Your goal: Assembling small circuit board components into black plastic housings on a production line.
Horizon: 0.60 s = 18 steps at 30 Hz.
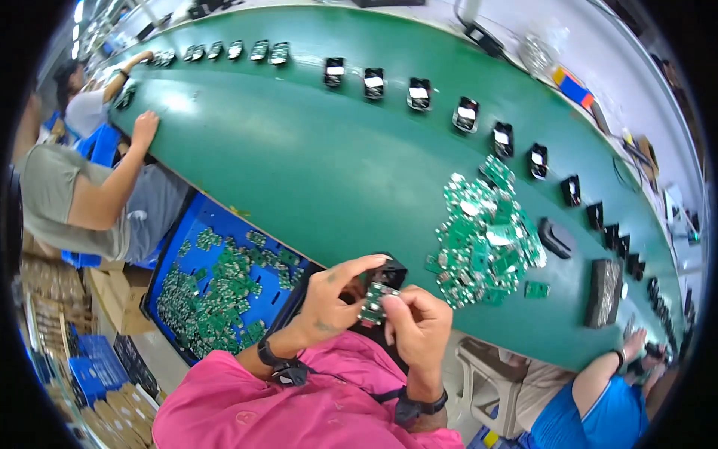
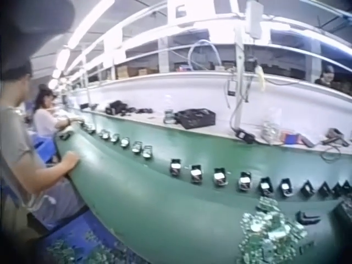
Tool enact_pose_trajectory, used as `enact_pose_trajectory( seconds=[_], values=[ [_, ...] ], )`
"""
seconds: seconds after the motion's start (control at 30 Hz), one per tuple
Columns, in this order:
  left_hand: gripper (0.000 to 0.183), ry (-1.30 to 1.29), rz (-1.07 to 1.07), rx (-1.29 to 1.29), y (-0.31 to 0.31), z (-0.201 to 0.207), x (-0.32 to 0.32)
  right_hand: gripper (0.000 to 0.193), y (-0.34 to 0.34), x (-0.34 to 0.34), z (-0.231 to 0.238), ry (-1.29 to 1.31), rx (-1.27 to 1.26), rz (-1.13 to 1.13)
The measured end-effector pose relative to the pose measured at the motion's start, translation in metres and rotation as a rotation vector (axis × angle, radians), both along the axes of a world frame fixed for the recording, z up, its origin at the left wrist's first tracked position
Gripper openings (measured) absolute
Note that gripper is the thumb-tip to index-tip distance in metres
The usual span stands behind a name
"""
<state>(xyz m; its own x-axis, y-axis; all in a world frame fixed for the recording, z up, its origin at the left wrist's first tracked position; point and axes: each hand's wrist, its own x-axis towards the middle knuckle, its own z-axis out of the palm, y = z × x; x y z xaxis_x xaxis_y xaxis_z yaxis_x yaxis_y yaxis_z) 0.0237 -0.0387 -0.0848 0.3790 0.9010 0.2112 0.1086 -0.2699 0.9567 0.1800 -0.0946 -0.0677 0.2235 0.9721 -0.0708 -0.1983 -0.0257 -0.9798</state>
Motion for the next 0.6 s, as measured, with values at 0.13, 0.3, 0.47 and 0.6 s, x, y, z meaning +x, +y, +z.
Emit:
enact_pose_trajectory(
  seconds=[0.13,0.3,0.47,0.6],
  values=[
    [0.048,0.054,0.029,0.223,-0.003,-0.006,0.011,0.014,-0.004,0.002,0.000,-0.157,0.042,-0.067],
    [0.054,0.011,0.034,-0.020,-0.009,0.007,0.018,0.019,-0.005,0.000,-0.002,-0.246,0.024,-0.160],
    [0.059,0.120,-0.005,0.243,-0.005,0.006,0.019,0.022,-0.001,0.018,-0.008,-0.395,0.012,-0.094],
    [0.057,0.103,-0.053,0.216,0.000,0.005,0.022,0.022,0.004,0.022,-0.007,-0.411,0.006,-0.099]
  ],
)
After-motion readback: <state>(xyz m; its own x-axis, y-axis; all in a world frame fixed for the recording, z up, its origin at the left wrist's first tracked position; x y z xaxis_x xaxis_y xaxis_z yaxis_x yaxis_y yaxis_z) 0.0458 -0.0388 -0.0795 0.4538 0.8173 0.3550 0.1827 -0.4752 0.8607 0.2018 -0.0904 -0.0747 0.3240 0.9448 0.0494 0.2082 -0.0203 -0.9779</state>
